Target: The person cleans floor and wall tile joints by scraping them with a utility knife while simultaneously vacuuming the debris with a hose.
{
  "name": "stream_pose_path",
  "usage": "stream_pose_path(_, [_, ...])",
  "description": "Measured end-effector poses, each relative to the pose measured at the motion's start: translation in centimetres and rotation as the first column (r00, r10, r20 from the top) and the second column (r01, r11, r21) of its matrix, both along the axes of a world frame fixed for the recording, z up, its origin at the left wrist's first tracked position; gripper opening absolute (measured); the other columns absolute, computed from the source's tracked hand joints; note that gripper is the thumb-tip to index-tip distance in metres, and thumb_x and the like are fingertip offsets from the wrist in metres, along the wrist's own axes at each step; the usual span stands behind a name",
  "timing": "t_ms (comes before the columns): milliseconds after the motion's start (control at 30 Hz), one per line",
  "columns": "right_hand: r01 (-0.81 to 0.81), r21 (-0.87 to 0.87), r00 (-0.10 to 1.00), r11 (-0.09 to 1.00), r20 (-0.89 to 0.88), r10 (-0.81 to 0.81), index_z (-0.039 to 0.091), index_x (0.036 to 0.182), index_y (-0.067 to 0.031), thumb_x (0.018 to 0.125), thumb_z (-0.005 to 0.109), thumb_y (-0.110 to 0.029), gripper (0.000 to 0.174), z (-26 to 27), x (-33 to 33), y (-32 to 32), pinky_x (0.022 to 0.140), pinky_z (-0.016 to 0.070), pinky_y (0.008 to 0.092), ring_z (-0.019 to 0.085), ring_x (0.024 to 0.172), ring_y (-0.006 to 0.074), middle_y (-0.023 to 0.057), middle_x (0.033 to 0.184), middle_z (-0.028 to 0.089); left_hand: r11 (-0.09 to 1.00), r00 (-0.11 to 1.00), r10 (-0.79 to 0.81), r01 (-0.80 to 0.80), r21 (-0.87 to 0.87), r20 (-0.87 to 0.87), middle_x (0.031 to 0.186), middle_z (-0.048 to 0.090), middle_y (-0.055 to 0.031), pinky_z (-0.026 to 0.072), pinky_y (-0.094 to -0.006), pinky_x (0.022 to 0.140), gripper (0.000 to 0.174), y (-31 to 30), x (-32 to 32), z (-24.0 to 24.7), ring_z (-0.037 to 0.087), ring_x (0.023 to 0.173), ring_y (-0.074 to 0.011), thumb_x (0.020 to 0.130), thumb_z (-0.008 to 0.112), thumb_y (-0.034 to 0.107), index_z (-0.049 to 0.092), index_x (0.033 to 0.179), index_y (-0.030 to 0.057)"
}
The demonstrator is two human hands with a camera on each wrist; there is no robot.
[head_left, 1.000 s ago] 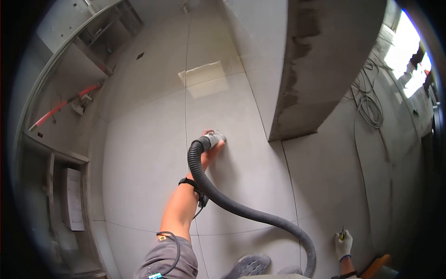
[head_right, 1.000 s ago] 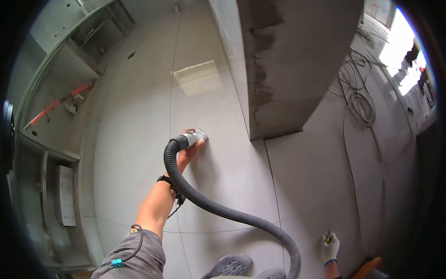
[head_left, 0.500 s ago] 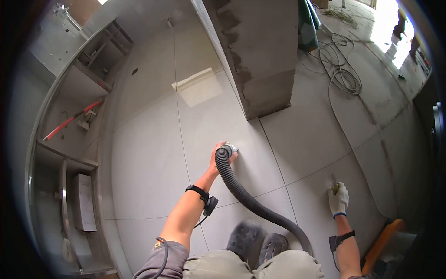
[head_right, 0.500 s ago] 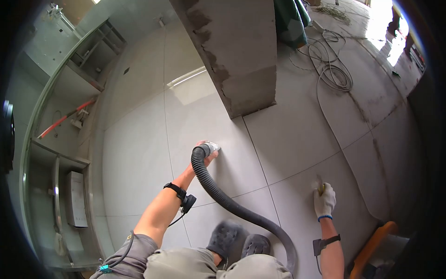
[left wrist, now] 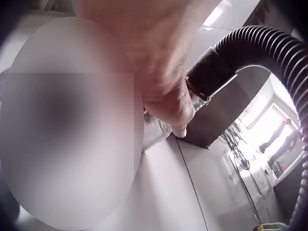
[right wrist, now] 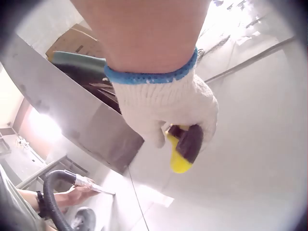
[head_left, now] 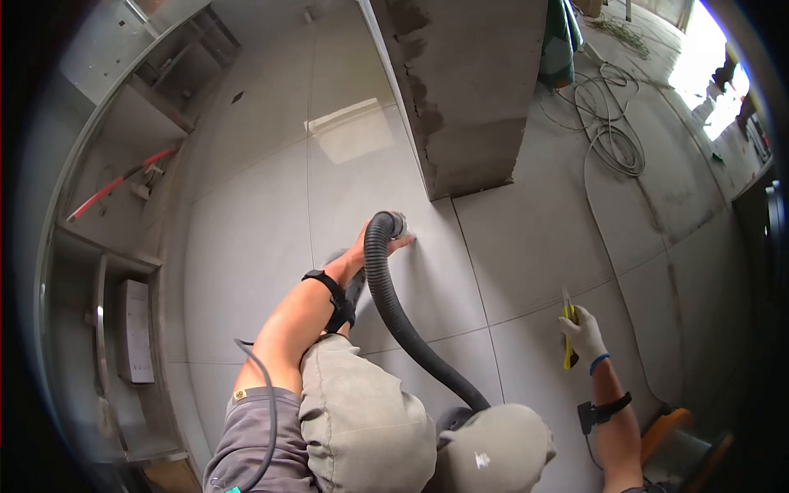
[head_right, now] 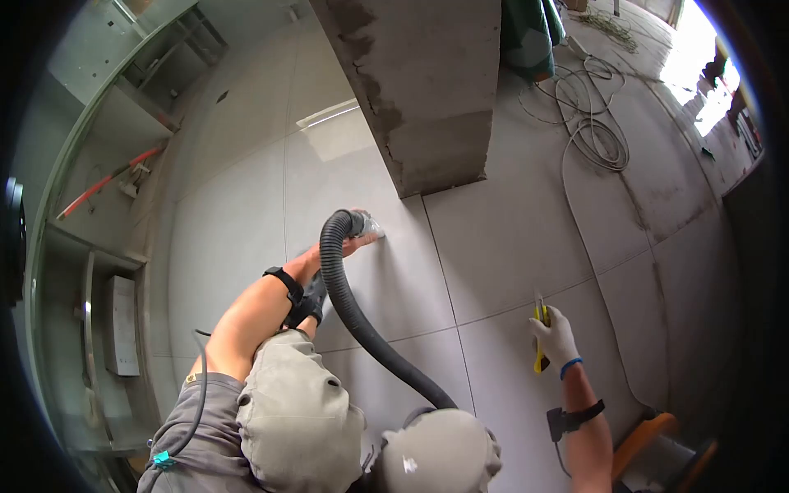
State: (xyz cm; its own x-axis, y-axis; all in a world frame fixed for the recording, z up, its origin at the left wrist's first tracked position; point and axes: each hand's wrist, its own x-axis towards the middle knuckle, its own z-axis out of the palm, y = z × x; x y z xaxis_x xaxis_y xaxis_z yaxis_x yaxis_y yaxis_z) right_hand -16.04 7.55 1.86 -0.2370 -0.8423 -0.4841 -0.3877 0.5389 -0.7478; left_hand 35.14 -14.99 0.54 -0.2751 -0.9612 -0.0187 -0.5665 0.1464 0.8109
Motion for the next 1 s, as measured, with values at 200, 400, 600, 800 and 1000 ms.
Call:
stream_pose_path(200, [-0.277,0.184,0.956,0.943,0.152,0.251,0.062,0.13,0.0056,0.099,0.07,-0.011,0.036,7.9,5.2,-8.7,0.057,0.0606,0.0321,0.073,0.063,0.0162,0.006,0.084,0.068,0.982,0.994,-0.084,0.095,0.166,-0.076,0.127,0.072,-0.0139,0.0549,-0.0425,0.107,0.058,-5.8,-1.3,2.5,0.069,0.118,-0.0264,0.095,0.085,0.029,0.059,0.142,0.0069])
stream_pose_path(400, [-0.515,0.318,0.848,0.796,0.059,0.526,0.062,0.132,0.003,0.101,0.069,-0.015,0.036,11.4,13.4,-18.4,0.056,0.0603,0.0309,0.072,0.061,0.0136,0.0073,0.086,0.071,0.954,0.914,-0.276,0.221,-0.204,-0.298,0.153,0.061,-0.0209,0.0475,-0.0456,0.119,0.054,-10.4,-0.4,-4.7,0.059,0.143,-0.0321,0.092,0.085,0.012,0.059,0.139,0.0072])
stream_pose_path(600, [-0.602,0.311,0.728,0.736,-0.165,0.665,0.061,0.134,0.0002,0.099,0.068,-0.022,0.042,10.1,21.0,-24.3,0.065,0.0601,0.0403,0.075,0.07,0.0246,0.0145,0.085,0.072,0.938,0.93,-0.294,0.237,-0.252,-0.219,0.137,0.069,-0.0217,0.058,-0.048,0.104,0.05,-11.4,1.6,-4.2,0.07,0.123,-0.0443,0.076,0.086,0.012,0.065,0.122,0.0092])
stream_pose_path(800, [-0.598,0.154,0.64,0.787,-0.499,0.584,0.055,0.144,-0.0049,0.099,0.067,-0.026,0.051,6.4,28.0,-23.9,0.075,0.0606,0.0524,0.076,0.082,0.0416,0.0245,0.098,0.074,0.963,0.957,-0.183,0.129,-0.236,-0.223,0.14,0.067,-0.0274,0.0597,-0.0486,0.1,0.054,-13.2,6.7,-4.5,0.072,0.123,-0.0438,0.074,0.087,0.01,0.063,0.122,0.0076])
stream_pose_path(1000, [-0.38,0.319,0.546,0.869,-0.681,0.488,0.054,0.148,-0.0079,0.1,0.059,-0.018,0.049,3.0,34.8,-27.1,0.067,0.0626,0.0482,0.078,0.078,0.036,0.0189,0.101,0.074,0.954,0.92,-0.275,0.224,-0.199,-0.28,0.141,0.067,-0.0242,0.0605,-0.0457,0.098,0.051,-13.6,4.2,-3.7,0.073,0.119,-0.0415,0.074,0.086,0.008,0.064,0.12,0.0081])
